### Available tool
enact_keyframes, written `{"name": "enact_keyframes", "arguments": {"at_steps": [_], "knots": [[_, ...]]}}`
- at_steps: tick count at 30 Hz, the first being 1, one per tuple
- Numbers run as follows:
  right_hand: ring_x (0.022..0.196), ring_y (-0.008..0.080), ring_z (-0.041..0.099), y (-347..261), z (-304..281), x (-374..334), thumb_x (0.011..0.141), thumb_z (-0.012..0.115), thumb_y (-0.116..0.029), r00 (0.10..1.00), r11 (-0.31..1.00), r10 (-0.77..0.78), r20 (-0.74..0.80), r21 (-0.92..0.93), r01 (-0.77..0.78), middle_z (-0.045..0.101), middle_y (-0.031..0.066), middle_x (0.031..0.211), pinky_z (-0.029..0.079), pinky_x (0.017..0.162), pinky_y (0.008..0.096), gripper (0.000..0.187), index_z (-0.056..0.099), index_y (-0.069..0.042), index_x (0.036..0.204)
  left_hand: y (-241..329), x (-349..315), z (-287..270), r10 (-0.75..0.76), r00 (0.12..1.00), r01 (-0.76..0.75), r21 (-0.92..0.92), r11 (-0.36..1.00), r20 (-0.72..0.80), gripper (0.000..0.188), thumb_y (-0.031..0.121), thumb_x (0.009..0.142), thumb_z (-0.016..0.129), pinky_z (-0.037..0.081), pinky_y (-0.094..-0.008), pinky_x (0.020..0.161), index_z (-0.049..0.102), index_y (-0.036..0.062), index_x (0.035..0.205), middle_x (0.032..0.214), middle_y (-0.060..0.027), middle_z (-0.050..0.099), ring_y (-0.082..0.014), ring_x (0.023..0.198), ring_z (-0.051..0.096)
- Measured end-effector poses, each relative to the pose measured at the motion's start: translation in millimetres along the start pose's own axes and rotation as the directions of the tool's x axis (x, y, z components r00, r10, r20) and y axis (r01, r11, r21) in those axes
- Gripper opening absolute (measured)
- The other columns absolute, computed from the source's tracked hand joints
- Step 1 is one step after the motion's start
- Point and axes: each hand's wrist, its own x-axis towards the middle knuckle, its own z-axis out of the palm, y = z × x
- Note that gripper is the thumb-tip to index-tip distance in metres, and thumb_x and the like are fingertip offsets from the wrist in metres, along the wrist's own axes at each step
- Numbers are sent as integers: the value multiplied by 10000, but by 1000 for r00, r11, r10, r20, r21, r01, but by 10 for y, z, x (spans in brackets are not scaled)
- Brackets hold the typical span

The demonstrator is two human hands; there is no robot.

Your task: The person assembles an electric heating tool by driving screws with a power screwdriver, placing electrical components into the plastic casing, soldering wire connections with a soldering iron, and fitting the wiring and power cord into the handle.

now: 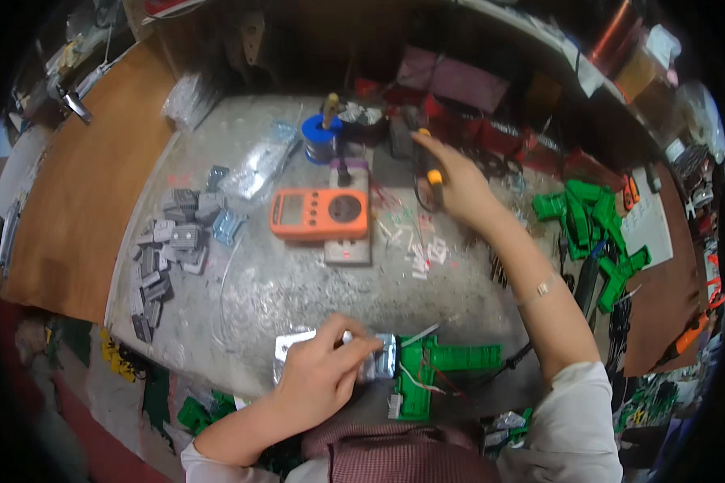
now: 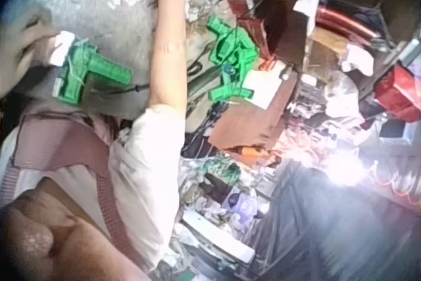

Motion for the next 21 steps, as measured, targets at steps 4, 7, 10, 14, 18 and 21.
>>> {"name": "enact_keyframes", "arguments": {"at_steps": [4,7,10,14,18,21], "knots": [[762,283,614,141,-205,203,791,722,-78,930,982,-170,-326,18,186,647,108,896,488,700,329,302,625,-117,1074,13,149,133,147,988,-143,94,985,-39,328,-89,694,618,504,-369,637,679,41,988,844,-112,580,-289,746,609],[719,98,561,-504,-915,71,824,739,-126,902,990,69,-426,138,-11,634,5,825,443,653,243,199,637,-56,980,29,144,208,139,974,-108,174,979,-177,290,-62,694,659,474,-383,615,672,28,969,797,-109,603,-300,734,585],[651,39,498,-822,-1443,-251,887,675,-214,923,978,71,-379,207,10,575,-42,749,381,582,208,211,625,-18,946,38,252,295,186,960,-145,195,970,-211,278,-45,688,678,463,-388,601,669,19,958,750,-102,605,-289,710,571],[540,15,394,-1075,-1590,-744,892,616,-231,900,835,434,-46,396,-382,505,-40,709,256,465,192,183,585,-52,920,105,441,381,253,952,-217,201,955,-171,324,-81,680,724,471,-339,625,683,35,980,777,-69,671,-241,685,599],[538,29,412,-1040,-1464,-1008,895,618,-185,885,753,461,56,502,-424,509,-25,715,306,475,193,178,552,-37,968,64,571,526,309,929,-271,197,942,-201,322,-68,687,732,485,-347,630,683,37,988,797,-78,680,-235,704,603],[543,34,425,-1010,-1383,-1059,900,612,-179,881,731,471,40,542,-415,514,-19,721,316,476,195,174,549,-32,966,52,613,589,304,934,-266,202,943,-190,322,-62,688,734,486,-348,637,682,34,991,795,-80,677,-237,708,605]]}}
